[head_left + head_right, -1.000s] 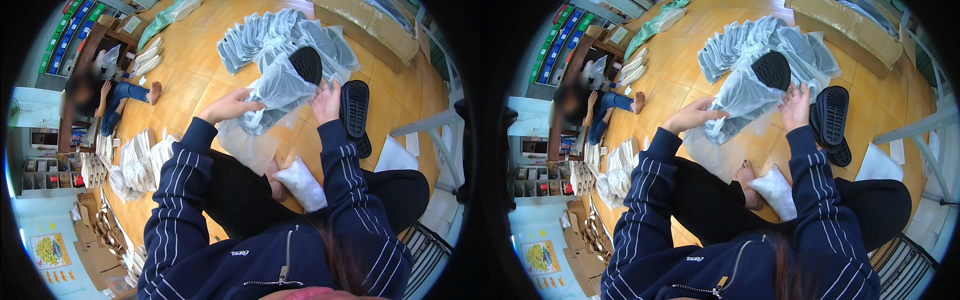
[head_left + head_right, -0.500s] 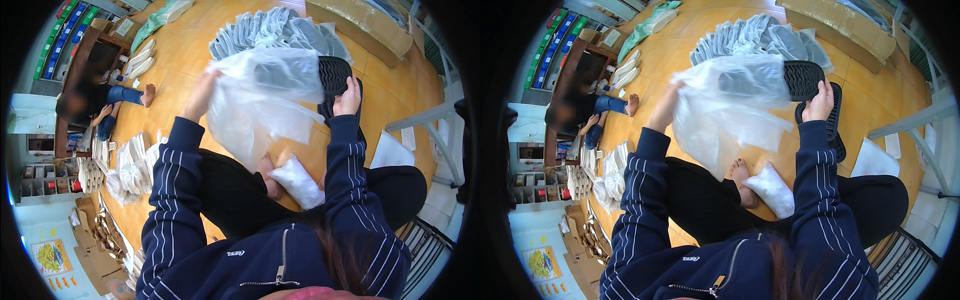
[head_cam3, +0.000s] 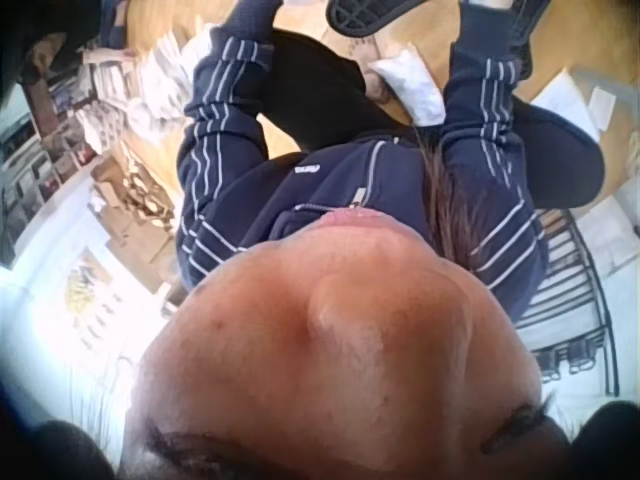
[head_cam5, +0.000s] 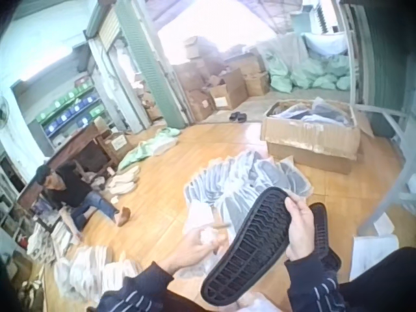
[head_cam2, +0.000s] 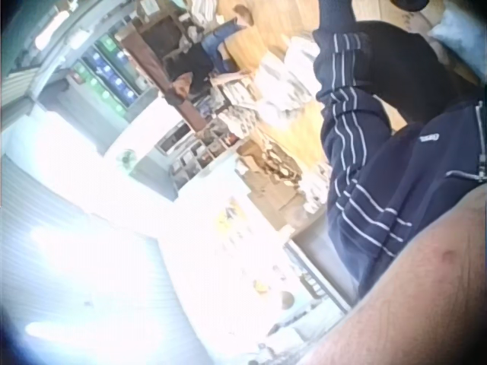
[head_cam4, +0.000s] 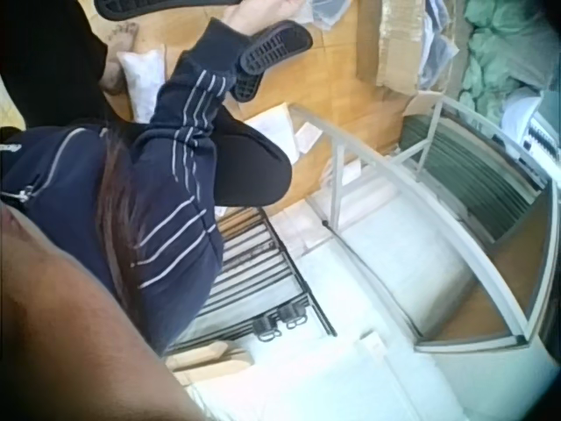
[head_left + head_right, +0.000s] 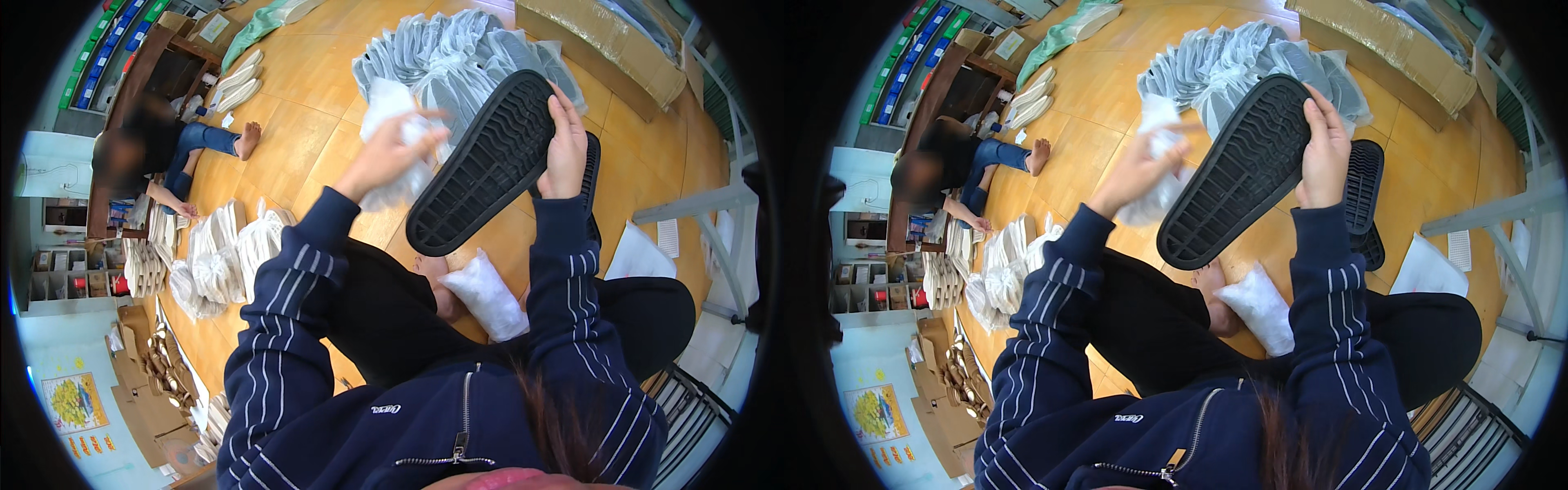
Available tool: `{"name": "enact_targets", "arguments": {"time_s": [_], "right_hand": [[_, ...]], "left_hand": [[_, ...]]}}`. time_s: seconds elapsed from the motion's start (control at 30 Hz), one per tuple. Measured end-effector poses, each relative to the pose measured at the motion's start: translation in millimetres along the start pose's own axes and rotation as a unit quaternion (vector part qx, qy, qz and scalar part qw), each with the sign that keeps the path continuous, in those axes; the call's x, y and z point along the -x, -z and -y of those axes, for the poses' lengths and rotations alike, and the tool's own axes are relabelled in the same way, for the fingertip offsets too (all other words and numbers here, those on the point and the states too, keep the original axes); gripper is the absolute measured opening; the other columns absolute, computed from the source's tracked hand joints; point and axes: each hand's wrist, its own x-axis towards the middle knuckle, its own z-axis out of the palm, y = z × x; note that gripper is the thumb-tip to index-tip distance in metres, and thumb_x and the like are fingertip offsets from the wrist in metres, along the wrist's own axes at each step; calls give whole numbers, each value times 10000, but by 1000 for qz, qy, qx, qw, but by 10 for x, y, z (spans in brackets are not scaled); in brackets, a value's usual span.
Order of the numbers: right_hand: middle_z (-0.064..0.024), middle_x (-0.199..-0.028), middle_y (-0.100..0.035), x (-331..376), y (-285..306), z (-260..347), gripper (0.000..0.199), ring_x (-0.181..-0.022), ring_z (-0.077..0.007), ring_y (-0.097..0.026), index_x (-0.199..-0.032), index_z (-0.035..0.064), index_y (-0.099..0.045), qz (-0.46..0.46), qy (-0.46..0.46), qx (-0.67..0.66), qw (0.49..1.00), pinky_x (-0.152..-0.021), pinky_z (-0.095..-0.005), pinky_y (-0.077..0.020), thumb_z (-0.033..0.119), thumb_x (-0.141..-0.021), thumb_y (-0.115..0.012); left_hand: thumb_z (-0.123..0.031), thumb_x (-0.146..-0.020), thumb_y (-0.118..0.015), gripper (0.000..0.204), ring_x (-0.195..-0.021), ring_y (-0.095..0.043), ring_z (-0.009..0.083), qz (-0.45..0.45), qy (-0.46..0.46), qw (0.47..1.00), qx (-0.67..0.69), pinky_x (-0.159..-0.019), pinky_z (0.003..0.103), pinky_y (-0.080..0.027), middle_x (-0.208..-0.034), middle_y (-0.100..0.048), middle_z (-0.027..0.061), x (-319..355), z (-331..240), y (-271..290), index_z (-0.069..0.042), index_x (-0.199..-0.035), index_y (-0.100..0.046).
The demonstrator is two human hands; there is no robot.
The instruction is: The person sits on the floor and repeatedly picks up black slipper soles, places them into clear plastic bags, and sets the packaged items aside. The person handles the soles one at a time, turning them over to inspect the tread before bagging.
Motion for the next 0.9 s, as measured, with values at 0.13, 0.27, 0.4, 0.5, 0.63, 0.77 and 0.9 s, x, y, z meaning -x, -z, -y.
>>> {"name": "enact_targets", "arguments": {"time_s": [0.13,0.27,0.4,0.5,0.63,0.77,0.9], "right_hand": [[-77,-1180,-647,71,-143,20,347,-1046,-150,-605,-1268,-9,-584,40,110,151,982,-923,-283,-462,160,-966,-583],[-67,-1164,-637,205,-260,654,461,-1046,-122,-578,-1318,98,-555,137,164,134,968,-905,-307,-451,275,-907,-662],[-107,-809,-658,537,-270,1429,259,-659,-211,-590,-1105,147,-613,558,49,-297,773,-592,-300,-479,152,-862,-700],[-100,-694,-613,797,-552,1585,289,-524,-197,-505,-1140,213,-592,645,92,-330,683,-486,-272,-395,140,-878,-691],[23,-640,-536,878,-768,1734,485,-465,-46,-371,-1383,375,-529,711,85,-256,650,-439,-204,-222,181,-947,-620],[23,-642,-548,1018,-712,1806,475,-461,-49,-361,-1365,376,-546,690,87,-244,675,-444,-208,-212,128,-961,-579],[12,-650,-564,1046,-710,1750,458,-457,-54,-370,-1348,368,-564,681,77,-304,662,-440,-212,-217,105,-974,-546]], "left_hand": [[-240,-895,-722,262,-744,-568,47,57,-50,997,23,-680,217,-460,-808,-633,-21,-14,109,-144,-10,-1010,-675],[-239,-920,-691,257,-817,-598,67,-30,-7,994,109,-744,237,-477,-925,-666,6,28,70,55,-8,-1029,-668],[-219,-945,-646,290,-941,-630,115,-144,-4,951,275,-832,278,-500,-1057,-680,49,-117,97,210,20,-1109,-628],[-201,-965,-605,283,-951,-647,150,-182,-4,921,344,-841,300,-517,-1078,-672,73,-149,86,257,8,-1156,-604],[-247,-952,-624,304,-863,-679,169,-195,-26,922,335,-771,301,-553,-1016,-685,87,-77,126,327,2,-1127,-609],[-244,-953,-623,300,-867,-678,171,-191,-26,927,322,-781,302,-551,-1022,-685,91,-126,101,277,5,-1121,-609],[-238,-957,-616,298,-889,-675,177,-188,-34,929,318,-800,303,-546,-1043,-682,100,-139,85,257,10,-1122,-605]]}}
